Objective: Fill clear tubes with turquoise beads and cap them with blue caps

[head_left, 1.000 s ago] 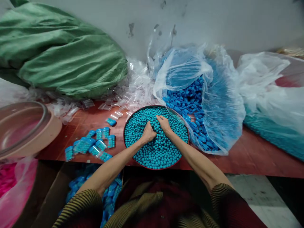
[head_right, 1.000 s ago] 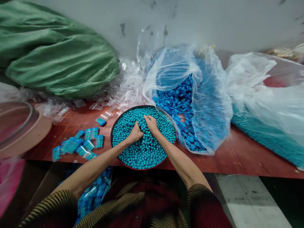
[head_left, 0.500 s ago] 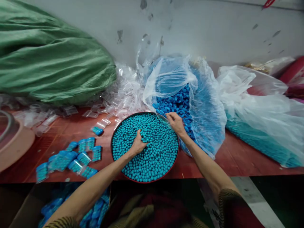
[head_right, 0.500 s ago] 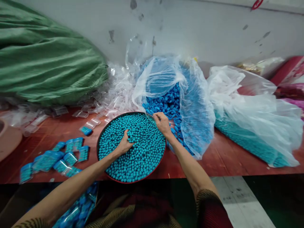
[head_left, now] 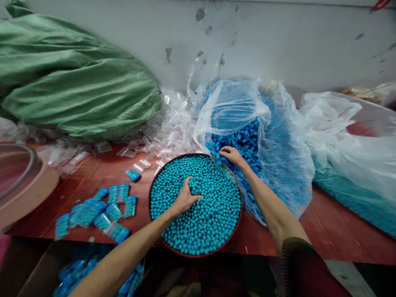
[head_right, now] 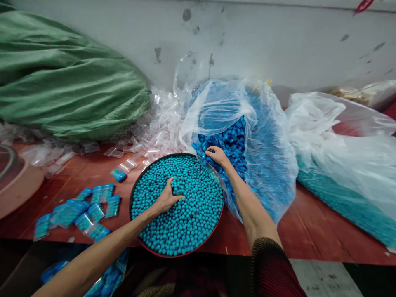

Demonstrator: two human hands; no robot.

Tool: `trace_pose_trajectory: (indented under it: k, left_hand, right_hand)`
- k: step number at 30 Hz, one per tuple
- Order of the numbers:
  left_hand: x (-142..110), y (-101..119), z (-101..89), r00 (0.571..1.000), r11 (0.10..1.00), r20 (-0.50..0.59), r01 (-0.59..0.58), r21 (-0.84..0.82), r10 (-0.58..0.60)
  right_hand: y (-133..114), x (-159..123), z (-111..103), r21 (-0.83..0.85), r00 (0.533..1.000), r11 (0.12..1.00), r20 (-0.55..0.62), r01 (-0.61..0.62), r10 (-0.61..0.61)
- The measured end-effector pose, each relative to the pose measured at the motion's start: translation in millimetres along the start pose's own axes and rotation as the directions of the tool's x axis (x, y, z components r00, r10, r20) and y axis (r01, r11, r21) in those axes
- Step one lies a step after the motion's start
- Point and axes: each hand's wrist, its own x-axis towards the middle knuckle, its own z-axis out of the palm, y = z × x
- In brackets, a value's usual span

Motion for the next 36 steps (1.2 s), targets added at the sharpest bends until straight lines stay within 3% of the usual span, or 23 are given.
trace_pose_trajectory:
  k: [3, 6, 9, 11, 13, 16, 20, 23, 25, 28, 31, 33, 36]
  left_hand:
    - [-0.8, 1.1, 0.0, 1.0, 1.0, 0.006, -0.015, -0.017, 0.015]
    - [-2.2, 2.9, -0.7, 0.999, 0.999, 0.004, -0.036, -0.035, 0.036]
    - [-3.1, 3.7, -1.1, 0.999, 0.999, 0.01, -0.036, -0.038, 0.037]
    - [-3.1, 3.6, -1.2, 0.999, 0.999, 0.017, -0.036, -0.029, 0.037]
    - [-3.0, 3.7, -1.3, 0.999, 0.999, 0.013, -0.034, -0.017, 0.035]
    - [-4.2, 5.9, -2.5, 1.0, 1.0, 0.003, -0.02, 0.012, 0.02]
    - [-10.4, 11.4, -4.7, 0.999, 0.996, -0.022, -0.027, 0.091, 0.029]
    - [-16.6, 11.8, -4.8, 0.997, 0.986, -0.045, -0.057, 0.154, 0.065]
    - [-20.6, 10.7, -4.3, 0.993, 0.979, -0.077, -0.074, 0.191, 0.09]
    - [-25.8, 10.0, -3.9, 0.982, 0.964, -0.123, -0.108, 0.245, 0.142]
    - [-30.1, 11.1, -4.5, 0.966, 0.941, -0.146, -0.16, 0.3, 0.211]
    - [-32.3, 11.9, -4.9, 0.956, 0.919, -0.141, -0.199, 0.339, 0.259]
    - [-33.8, 12.3, -4.6, 0.951, 0.881, -0.13, -0.201, 0.429, 0.28]
  right_hand:
    - [-4.2, -25.4, -10.8, 0.019, 0.999, 0.999, 0.02, 0.032, -0.033]
    - [-19.3, -51.6, -12.5, 0.002, 0.984, 0.985, 0.058, 0.17, -0.17]
    - [-39.6, -65.5, -8.3, -0.023, 0.929, 0.951, 0.222, 0.309, -0.297]
    - [-52.9, -60.6, -3.7, -0.054, 0.917, 0.945, 0.267, 0.321, -0.296]
    - [-64.6, -44.0, 3.8, -0.136, 0.956, 0.954, 0.155, 0.269, -0.248]
    - [-77.8, -10.8, 21.4, -0.327, 0.996, 0.943, -0.042, 0.061, -0.079]
    - [-81.8, 9.5, 44.8, -0.509, 0.998, 0.86, 0.012, -0.041, 0.055]
    - [-76.2, -2.0, 47.4, -0.484, 0.999, 0.875, 0.048, 0.012, 0.013]
    - [-71.9, -17.1, 42.0, -0.427, 0.989, 0.894, 0.109, 0.133, -0.095]
    - [-67.3, -43.2, 33.8, -0.311, 0.941, 0.899, 0.237, 0.308, -0.24]
    - [-63.3, -66.6, 33.3, -0.201, 0.899, 0.904, 0.316, 0.376, -0.304]
    - [-60.1, -78.0, 34.3, -0.122, 0.888, 0.913, 0.313, 0.389, -0.336]
    - [-56.1, -89.3, 30.9, -0.094, 0.914, 0.926, 0.228, 0.365, -0.336]
